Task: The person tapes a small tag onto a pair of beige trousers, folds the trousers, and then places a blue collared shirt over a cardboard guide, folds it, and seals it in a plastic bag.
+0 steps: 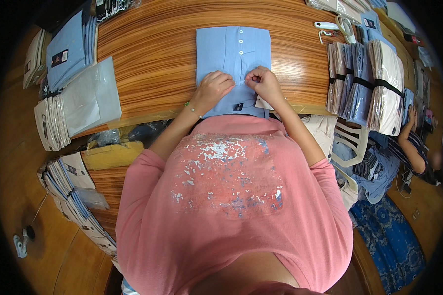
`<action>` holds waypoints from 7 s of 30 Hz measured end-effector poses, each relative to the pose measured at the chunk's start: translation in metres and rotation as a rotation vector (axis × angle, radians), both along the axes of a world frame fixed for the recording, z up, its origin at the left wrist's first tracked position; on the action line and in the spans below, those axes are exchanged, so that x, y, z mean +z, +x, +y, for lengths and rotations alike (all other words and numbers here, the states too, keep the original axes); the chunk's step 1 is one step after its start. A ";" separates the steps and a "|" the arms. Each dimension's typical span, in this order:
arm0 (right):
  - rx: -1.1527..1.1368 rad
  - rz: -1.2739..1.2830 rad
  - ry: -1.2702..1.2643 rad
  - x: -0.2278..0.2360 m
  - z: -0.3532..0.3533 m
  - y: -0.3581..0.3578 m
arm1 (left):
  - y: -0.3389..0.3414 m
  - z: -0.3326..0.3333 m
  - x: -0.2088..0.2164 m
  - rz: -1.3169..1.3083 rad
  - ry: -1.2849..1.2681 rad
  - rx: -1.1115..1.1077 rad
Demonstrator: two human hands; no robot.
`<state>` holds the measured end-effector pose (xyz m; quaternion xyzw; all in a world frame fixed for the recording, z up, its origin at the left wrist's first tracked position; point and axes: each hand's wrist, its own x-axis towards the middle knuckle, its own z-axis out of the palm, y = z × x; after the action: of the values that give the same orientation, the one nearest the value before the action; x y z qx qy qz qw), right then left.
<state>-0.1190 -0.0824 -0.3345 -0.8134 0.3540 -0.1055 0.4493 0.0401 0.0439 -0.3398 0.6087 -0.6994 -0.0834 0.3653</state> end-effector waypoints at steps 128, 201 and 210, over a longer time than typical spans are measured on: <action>-0.041 -0.682 1.308 0.042 -0.085 -0.012 | 0.170 -0.096 0.033 1.729 -0.179 0.075; 0.116 0.224 0.973 -0.027 -0.207 0.029 | 0.169 -0.094 -0.017 0.683 1.047 0.219; 0.130 0.150 1.085 -0.018 -0.151 -0.004 | 0.139 -0.061 0.001 0.818 0.975 0.208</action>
<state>-0.1234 -0.2334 -0.3520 -0.4906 0.3379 0.1784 0.7831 0.1795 -0.0166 -0.3383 0.6885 -0.3226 -0.5812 0.2900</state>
